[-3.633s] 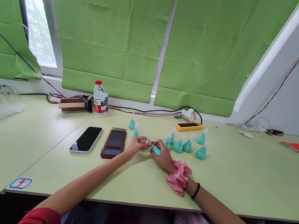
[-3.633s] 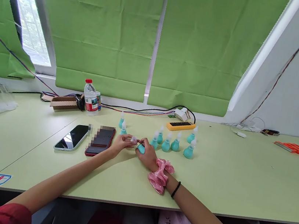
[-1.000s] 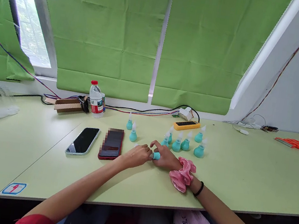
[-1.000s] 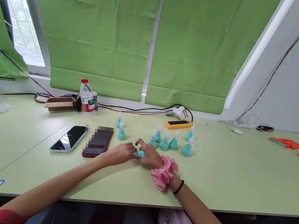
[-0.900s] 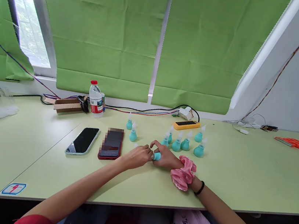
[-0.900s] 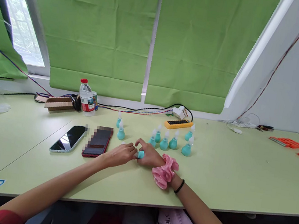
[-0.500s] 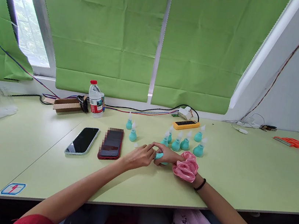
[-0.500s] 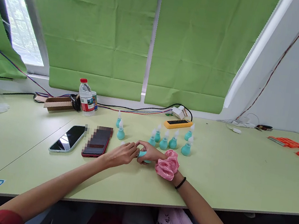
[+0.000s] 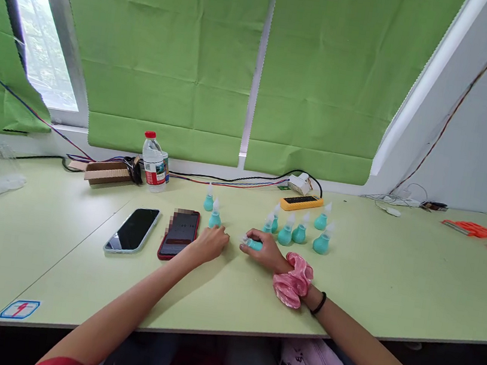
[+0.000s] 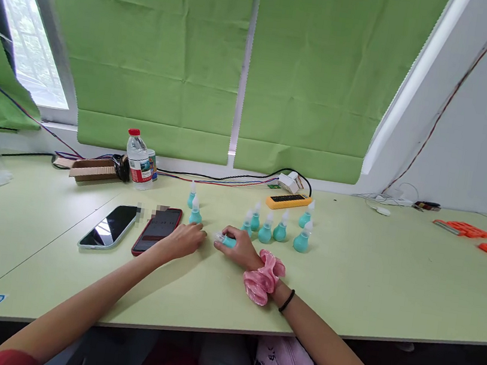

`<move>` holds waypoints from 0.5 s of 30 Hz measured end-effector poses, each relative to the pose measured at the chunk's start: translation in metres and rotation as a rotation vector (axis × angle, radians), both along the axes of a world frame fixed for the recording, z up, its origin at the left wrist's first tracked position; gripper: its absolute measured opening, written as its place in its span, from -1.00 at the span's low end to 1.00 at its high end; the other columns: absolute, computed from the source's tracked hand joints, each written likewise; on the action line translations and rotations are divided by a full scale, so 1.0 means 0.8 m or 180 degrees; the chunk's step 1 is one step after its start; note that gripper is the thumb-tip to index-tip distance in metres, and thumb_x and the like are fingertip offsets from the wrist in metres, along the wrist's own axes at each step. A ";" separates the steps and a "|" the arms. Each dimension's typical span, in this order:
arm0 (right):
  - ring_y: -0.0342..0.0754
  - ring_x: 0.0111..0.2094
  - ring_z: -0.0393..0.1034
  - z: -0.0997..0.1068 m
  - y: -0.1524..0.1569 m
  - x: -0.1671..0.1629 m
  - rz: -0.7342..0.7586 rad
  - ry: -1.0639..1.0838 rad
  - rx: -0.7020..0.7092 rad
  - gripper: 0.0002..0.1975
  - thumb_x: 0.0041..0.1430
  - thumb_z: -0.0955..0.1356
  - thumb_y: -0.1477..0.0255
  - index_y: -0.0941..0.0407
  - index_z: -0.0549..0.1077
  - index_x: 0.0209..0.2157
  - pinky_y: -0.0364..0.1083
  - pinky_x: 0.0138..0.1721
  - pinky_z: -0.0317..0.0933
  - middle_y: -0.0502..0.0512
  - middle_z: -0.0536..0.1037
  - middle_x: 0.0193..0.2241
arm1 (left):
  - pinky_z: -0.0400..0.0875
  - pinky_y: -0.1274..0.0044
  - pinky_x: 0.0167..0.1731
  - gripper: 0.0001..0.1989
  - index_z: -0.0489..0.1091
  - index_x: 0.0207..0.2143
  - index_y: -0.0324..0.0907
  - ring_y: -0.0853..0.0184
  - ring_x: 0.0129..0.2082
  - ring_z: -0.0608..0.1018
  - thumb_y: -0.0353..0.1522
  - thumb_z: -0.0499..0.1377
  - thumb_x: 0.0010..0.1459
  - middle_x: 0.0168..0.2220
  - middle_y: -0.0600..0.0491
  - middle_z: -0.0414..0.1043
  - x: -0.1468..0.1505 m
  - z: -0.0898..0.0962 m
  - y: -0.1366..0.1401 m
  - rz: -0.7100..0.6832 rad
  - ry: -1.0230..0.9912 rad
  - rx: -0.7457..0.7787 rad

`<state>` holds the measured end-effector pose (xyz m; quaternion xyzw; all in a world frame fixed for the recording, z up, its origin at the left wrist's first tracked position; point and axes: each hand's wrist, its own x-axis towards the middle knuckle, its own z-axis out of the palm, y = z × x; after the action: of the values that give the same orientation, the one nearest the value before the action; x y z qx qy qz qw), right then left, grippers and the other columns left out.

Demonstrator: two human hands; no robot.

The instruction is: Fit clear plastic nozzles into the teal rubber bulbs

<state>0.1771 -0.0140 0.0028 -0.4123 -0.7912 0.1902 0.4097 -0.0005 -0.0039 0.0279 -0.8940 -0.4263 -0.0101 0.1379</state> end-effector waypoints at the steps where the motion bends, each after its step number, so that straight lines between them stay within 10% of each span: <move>1: -0.21 -0.54 0.16 -0.001 0.000 0.000 -0.0032 -0.0055 0.0063 -0.82 -0.12 0.31 0.35 0.18 0.31 -0.48 -0.22 -0.49 0.05 -0.06 0.32 -0.59 | 0.31 0.47 -0.47 -0.75 0.35 -0.41 -0.31 0.23 -0.36 0.40 -0.61 -0.09 -0.04 -0.39 -0.11 0.30 0.000 -0.003 0.001 -0.0007 0.0049 -0.0080; 9: -0.22 -0.59 0.14 -0.002 0.000 0.002 -0.0264 -0.0620 0.0384 -0.83 -0.05 0.28 0.35 0.18 0.36 -0.50 -0.21 -0.51 0.00 -0.04 0.35 -0.62 | 0.34 0.43 -0.40 -0.73 0.30 -0.27 -0.35 0.19 -0.24 0.35 -0.59 -0.06 -0.04 -0.29 -0.16 0.24 0.007 -0.007 0.005 0.0050 -0.0700 0.0125; 15: -0.18 -0.55 0.19 -0.003 0.000 0.002 -0.0321 -0.0879 0.0383 -0.82 0.01 0.24 0.32 0.15 0.34 -0.49 -0.19 -0.48 0.02 0.01 0.38 -0.58 | 0.36 0.45 -0.32 -0.78 0.39 -0.31 -0.32 0.33 -0.37 0.41 -0.45 0.09 -0.06 -0.34 -0.06 0.33 0.008 -0.001 0.011 -0.0132 -0.2857 -0.0713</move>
<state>0.1786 -0.0143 0.0003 -0.4484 -0.8283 0.0632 0.3299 0.0059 0.0050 0.0269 -0.8189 -0.4243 -0.3527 -0.1580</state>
